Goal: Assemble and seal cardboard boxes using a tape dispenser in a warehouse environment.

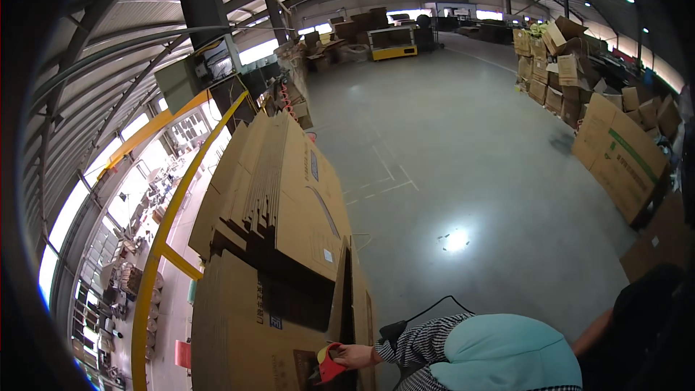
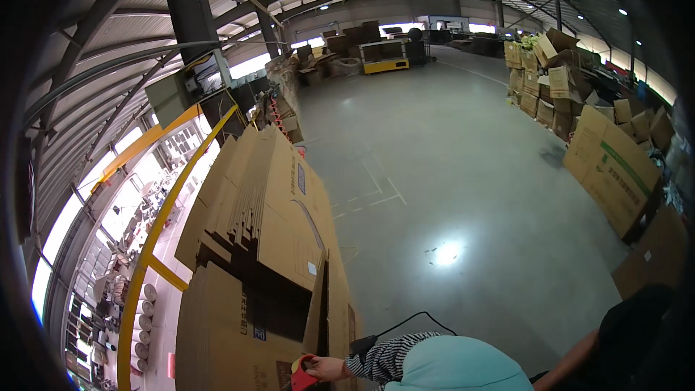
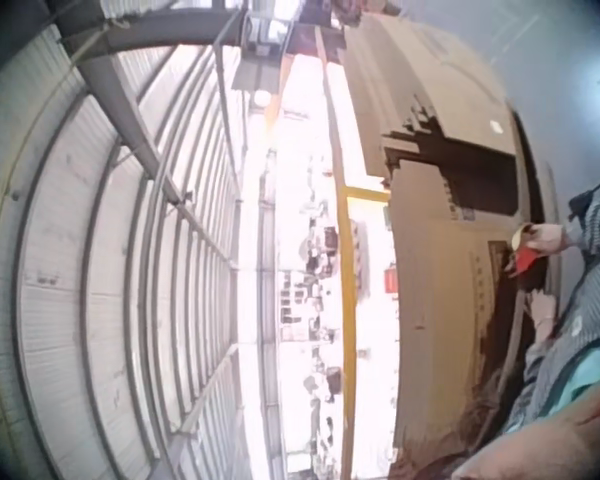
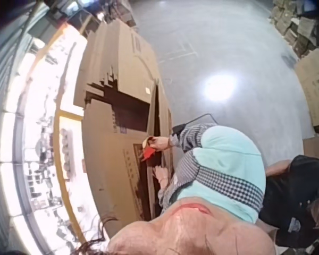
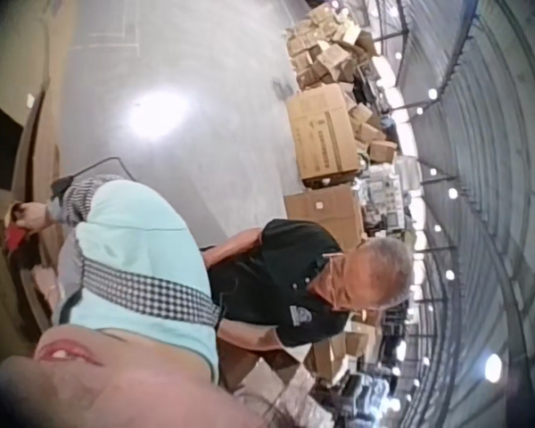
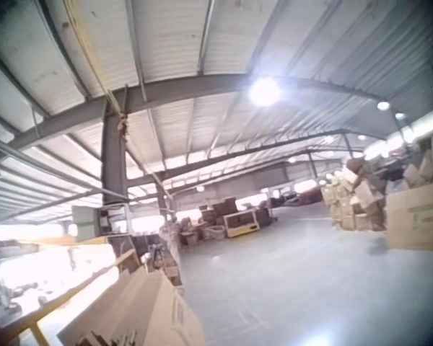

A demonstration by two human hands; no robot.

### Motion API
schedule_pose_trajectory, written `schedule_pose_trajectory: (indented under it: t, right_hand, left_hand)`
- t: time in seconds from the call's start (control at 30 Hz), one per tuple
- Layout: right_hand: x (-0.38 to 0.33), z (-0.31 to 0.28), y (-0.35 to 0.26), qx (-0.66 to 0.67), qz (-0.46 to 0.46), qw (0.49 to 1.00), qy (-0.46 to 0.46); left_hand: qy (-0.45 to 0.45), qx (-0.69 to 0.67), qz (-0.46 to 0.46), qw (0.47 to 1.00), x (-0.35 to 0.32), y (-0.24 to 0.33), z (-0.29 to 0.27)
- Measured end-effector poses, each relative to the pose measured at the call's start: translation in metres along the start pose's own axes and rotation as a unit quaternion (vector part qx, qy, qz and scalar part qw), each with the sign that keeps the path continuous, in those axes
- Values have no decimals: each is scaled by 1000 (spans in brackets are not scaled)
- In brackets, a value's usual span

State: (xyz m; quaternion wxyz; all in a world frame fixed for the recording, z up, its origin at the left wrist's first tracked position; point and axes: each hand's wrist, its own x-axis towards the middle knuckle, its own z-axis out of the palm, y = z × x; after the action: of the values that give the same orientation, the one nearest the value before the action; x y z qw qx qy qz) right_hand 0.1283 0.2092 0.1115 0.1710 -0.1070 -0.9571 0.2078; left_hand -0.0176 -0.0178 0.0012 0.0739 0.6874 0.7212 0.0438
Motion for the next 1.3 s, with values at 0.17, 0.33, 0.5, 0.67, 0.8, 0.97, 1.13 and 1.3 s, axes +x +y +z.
schedule_pose_trajectory:
  t: [0.17, 0.33, 0.5, 0.67, 0.8, 0.97, 1.13, 1.3]
  right_hand:
    - [0, -2, 0, -7, 34, 998, -45]
    - [1, -8, -3, 5, 7, 1000, -22]
    - [-4, -14, -3, -2, 8, 1000, -5]
    - [2, -12, -13, 1, 34, 997, -72]
    - [5, 36, 9, -96, -38, 990, 98]
    - [3, 11, 10, -45, 55, 997, -9]
    - [6, -12, 2, -46, -12, 999, 10]
    - [6, 1, 4, -52, -25, 998, -18]
  left_hand:
    - [-181, 87, 67, 977, 14, 22, -63]
    - [39, -30, -81, 996, 2, 5, 16]
    - [-75, 125, 126, 981, 10, 32, -86]
    - [-103, 106, 54, 988, -1, 19, -44]
    - [-163, 114, 21, 980, -1, 18, -44]
    - [-53, -109, -102, 987, 2, -10, 43]
    - [-64, -71, -220, 971, 12, 36, -42]
    - [-135, -115, -248, 952, 11, 31, -44]
